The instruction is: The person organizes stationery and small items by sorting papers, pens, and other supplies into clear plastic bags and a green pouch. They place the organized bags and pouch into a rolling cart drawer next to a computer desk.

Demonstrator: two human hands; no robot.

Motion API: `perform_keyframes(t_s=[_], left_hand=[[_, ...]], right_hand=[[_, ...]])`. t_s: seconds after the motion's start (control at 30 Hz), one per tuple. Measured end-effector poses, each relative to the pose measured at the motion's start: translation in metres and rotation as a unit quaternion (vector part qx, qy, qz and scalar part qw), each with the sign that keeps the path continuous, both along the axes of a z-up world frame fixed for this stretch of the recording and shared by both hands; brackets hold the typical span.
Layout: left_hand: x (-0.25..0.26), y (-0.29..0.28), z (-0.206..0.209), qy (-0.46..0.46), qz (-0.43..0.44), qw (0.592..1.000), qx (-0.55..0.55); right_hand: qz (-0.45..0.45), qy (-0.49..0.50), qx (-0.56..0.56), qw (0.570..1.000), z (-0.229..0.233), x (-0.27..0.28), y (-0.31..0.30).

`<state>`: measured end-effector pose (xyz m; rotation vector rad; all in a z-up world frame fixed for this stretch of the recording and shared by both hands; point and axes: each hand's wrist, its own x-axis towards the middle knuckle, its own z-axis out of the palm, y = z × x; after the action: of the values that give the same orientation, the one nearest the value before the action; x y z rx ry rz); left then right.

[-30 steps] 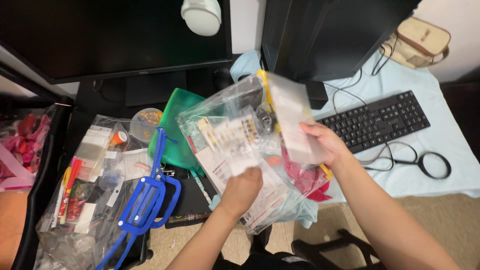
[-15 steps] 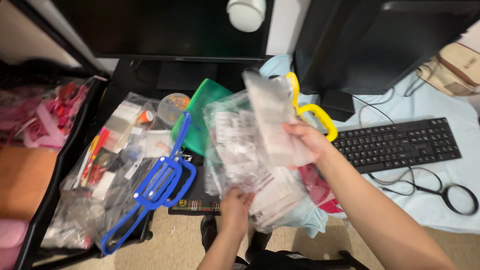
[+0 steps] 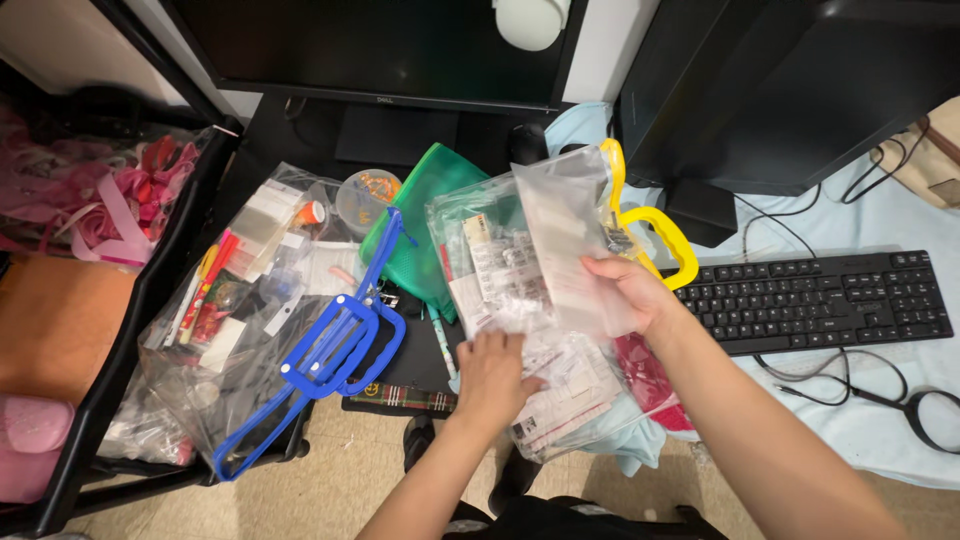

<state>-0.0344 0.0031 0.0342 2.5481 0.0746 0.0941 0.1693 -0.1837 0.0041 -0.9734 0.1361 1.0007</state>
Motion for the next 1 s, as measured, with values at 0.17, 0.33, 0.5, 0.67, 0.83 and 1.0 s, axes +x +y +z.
perform_keyframes(t_s=[0.17, 0.33, 0.5, 0.67, 0.83, 1.0], left_hand=[[-0.016, -0.015, -0.016, -0.015, -0.134, 0.99, -0.03], [-0.032, -0.003, -0.019, 0.134, -0.16, 0.961, -0.183], [-0.029, 0.016, 0.003, 0.031, -0.026, 0.995, -0.09], [-0.012, 0.015, 0.002, 0.037, -0.09, 0.995, -0.005], [-0.001, 0.028, -0.031, -0.026, -0.146, 0.987, 0.054], [0.009, 0.041, -0.053, -0.048, -0.21, 0.975, 0.059]], right_hand=[[-0.019, -0.041, -0.055, 0.997, -0.02, -0.025, 0.021], [-0.069, -0.018, -0.079, 0.994, -0.026, -0.036, 0.019], [0.044, -0.039, -0.14, 0.988, -0.02, -0.059, -0.014], [0.132, -0.047, -0.311, 0.94, 0.001, -0.101, -0.069], [0.179, -0.149, -0.355, 0.905, 0.003, -0.136, -0.098], [0.203, -0.155, -0.421, 0.871, -0.002, -0.173, -0.109]])
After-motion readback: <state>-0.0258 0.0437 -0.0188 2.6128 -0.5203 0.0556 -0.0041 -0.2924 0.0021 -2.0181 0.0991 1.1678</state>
